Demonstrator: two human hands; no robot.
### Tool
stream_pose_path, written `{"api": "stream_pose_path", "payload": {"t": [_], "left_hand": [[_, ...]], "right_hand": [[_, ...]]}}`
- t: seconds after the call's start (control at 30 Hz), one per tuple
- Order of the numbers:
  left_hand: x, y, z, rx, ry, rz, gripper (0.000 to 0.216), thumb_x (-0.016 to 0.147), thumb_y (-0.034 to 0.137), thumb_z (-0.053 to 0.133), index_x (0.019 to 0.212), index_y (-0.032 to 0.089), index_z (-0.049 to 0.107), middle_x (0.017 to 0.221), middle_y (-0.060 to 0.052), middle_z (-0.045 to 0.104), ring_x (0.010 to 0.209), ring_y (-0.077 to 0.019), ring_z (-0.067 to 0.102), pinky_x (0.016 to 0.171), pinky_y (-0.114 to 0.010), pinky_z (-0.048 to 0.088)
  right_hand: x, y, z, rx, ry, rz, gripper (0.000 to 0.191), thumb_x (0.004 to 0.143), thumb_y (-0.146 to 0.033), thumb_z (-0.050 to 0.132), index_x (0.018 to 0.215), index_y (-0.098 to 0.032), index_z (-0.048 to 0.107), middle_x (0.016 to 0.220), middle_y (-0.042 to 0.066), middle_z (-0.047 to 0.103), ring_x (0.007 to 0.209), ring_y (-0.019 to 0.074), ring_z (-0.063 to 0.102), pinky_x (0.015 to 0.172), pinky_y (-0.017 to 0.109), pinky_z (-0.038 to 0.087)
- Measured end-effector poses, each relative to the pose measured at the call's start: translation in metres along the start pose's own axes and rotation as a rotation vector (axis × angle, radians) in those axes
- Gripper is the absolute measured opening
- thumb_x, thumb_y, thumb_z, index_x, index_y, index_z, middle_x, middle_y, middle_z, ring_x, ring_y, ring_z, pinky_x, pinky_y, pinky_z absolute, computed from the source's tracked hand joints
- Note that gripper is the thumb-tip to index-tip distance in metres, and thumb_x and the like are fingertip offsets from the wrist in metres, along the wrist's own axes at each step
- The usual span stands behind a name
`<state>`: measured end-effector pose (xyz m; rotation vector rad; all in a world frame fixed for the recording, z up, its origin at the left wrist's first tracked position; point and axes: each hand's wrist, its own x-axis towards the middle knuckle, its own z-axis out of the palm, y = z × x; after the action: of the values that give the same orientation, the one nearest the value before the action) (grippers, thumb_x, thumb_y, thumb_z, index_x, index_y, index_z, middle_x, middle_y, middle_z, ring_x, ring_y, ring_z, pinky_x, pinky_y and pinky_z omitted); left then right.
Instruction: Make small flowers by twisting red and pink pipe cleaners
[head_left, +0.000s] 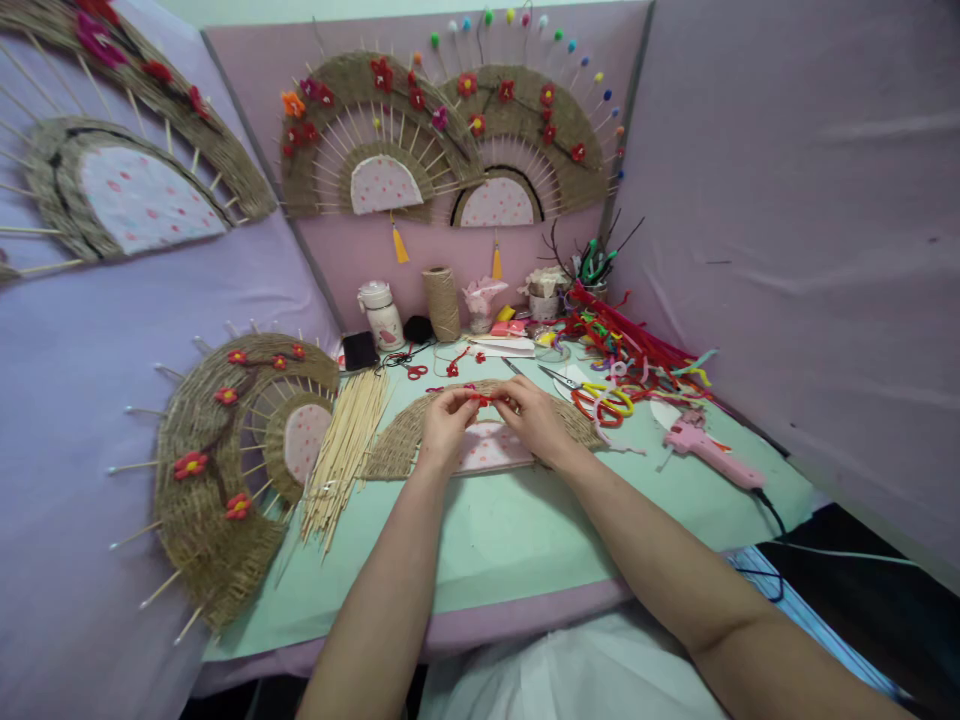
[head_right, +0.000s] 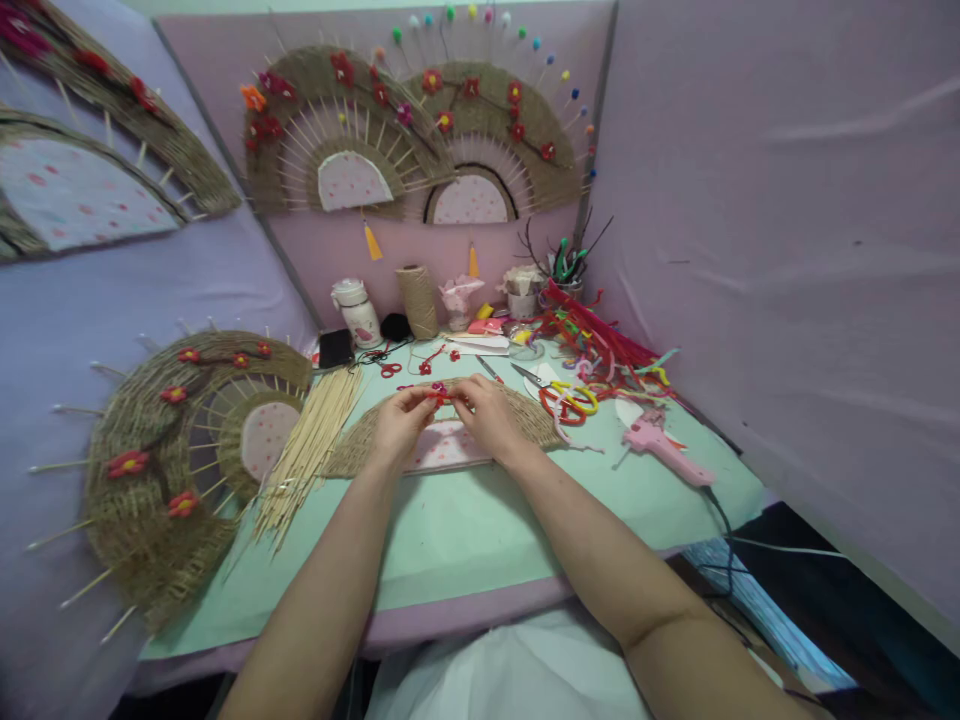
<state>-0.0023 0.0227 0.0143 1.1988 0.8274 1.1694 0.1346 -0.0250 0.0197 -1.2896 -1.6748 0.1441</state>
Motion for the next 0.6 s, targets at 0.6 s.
{"api": "stream_pose_path", "payload": {"t": [0.6], "left_hand": [[-0.0028,0.0042,0.0036,-0.075,0.042,-0.023,0.024,0.054,0.025,0.072,0.072,0.012,0.063,0.059,0.002,0.056,0.05,-0.0049,0.042,0.051,-0.021,0.032]], "right_hand": [[-0.0003,0.0031,0.0073,0.076,0.026,-0.026,0.011,0.074,-0.011,0.051,0.075,-0.018,0.06,0.076,0.002,0.058,0.07,0.0133,0.053,0.064,0.024,0.042]]}}
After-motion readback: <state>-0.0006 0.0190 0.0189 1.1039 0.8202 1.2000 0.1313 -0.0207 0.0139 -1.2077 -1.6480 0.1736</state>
